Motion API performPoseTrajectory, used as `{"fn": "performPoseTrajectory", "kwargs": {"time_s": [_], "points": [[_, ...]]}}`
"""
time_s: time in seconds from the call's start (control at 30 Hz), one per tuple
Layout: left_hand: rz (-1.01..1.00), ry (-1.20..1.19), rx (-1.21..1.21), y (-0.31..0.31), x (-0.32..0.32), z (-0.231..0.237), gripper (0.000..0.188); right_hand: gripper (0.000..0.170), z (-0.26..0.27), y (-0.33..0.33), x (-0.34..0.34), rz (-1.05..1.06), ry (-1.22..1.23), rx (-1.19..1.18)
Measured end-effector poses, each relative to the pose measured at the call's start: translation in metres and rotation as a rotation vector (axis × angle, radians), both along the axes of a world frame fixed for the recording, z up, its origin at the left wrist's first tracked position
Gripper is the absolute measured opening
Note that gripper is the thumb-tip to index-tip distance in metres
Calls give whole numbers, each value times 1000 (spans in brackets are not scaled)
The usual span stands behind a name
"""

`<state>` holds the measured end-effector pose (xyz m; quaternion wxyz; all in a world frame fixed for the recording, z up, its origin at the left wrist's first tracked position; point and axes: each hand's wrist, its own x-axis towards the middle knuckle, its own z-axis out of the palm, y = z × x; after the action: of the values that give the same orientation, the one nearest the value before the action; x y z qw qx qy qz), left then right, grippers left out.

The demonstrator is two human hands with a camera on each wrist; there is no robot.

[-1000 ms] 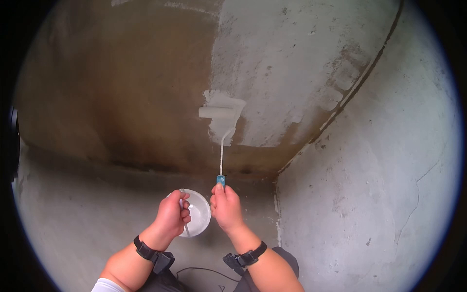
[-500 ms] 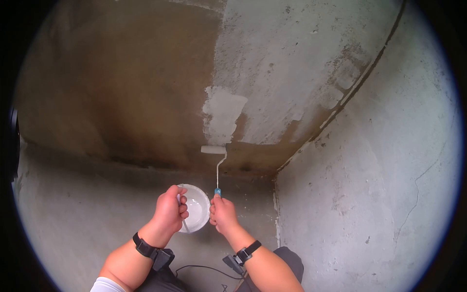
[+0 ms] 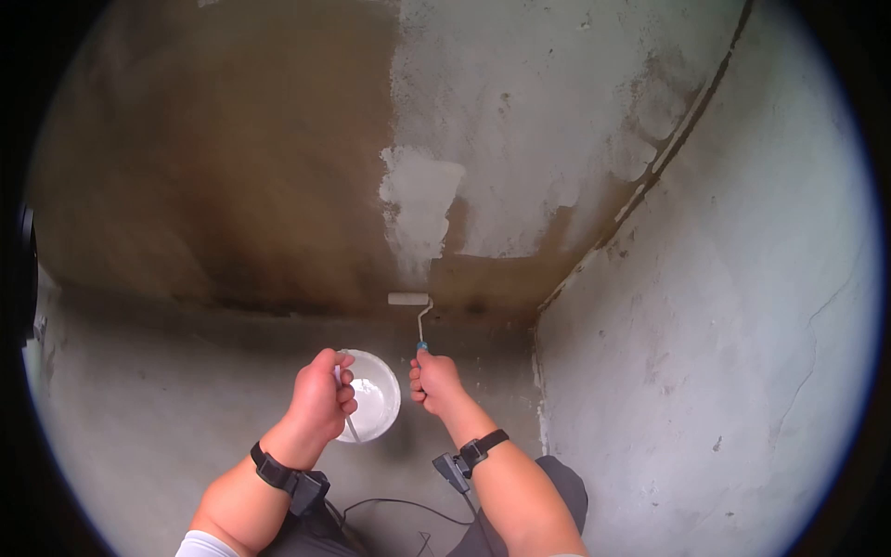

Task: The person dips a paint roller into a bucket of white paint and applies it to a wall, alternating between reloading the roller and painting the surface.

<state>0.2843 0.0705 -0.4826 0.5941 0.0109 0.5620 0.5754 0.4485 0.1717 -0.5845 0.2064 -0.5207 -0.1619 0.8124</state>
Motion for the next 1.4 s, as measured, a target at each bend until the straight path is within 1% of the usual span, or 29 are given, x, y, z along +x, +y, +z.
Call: {"fn": "performPoseTrajectory", "kwargs": {"time_s": [0.03,0.07,0.17,0.3,0.37,0.43,0.5,0.53,0.7,0.77,0.8,0.87,0.97,1.13,1.23,1.33,1.37,1.4], "points": [[16,-12,1,0,1,1,11,28,2,-4,-4,-5,-5,41],[13,-12,-1,0,1,0,11,28,6,-7,-7,-8,-12,85],[25,-21,12,0,1,2,10,28,26,-16,-9,-47,30,106],[14,-18,16,3,4,4,10,28,49,-27,-5,-29,24,182],[8,-21,15,5,6,4,10,29,61,-33,-2,-28,24,257],[-5,-5,10,6,7,1,11,29,72,-37,0,-42,29,275],[-27,-1,9,7,9,-2,12,29,73,-39,-1,-59,41,291],[-49,8,7,7,10,-3,17,30,73,-40,-1,-66,57,317],[-48,-10,-2,6,12,-1,17,31,77,-46,-7,-89,89,389],[-35,-12,1,6,12,1,17,29,79,-47,-7,-81,84,501],[-43,-15,-1,6,13,2,18,29,82,-45,-7,-75,87,502],[-49,-17,-2,7,14,2,18,28,91,-36,-6,-73,95,651],[-76,-15,2,6,16,-3,19,27,102,-28,0,-53,94,703],[-76,20,-8,6,15,-4,19,27,97,-29,-6,-81,121,670],[-71,14,-22,6,16,-2,20,27,82,-37,-11,-91,127,624],[-82,16,-8,7,18,-2,19,29,69,-44,-12,-79,65,447],[-85,11,-3,8,19,-2,19,29,66,-45,-11,-81,59,452],[-70,-4,-11,10,20,-1,14,30,64,-46,-10,-74,8,488]]}}
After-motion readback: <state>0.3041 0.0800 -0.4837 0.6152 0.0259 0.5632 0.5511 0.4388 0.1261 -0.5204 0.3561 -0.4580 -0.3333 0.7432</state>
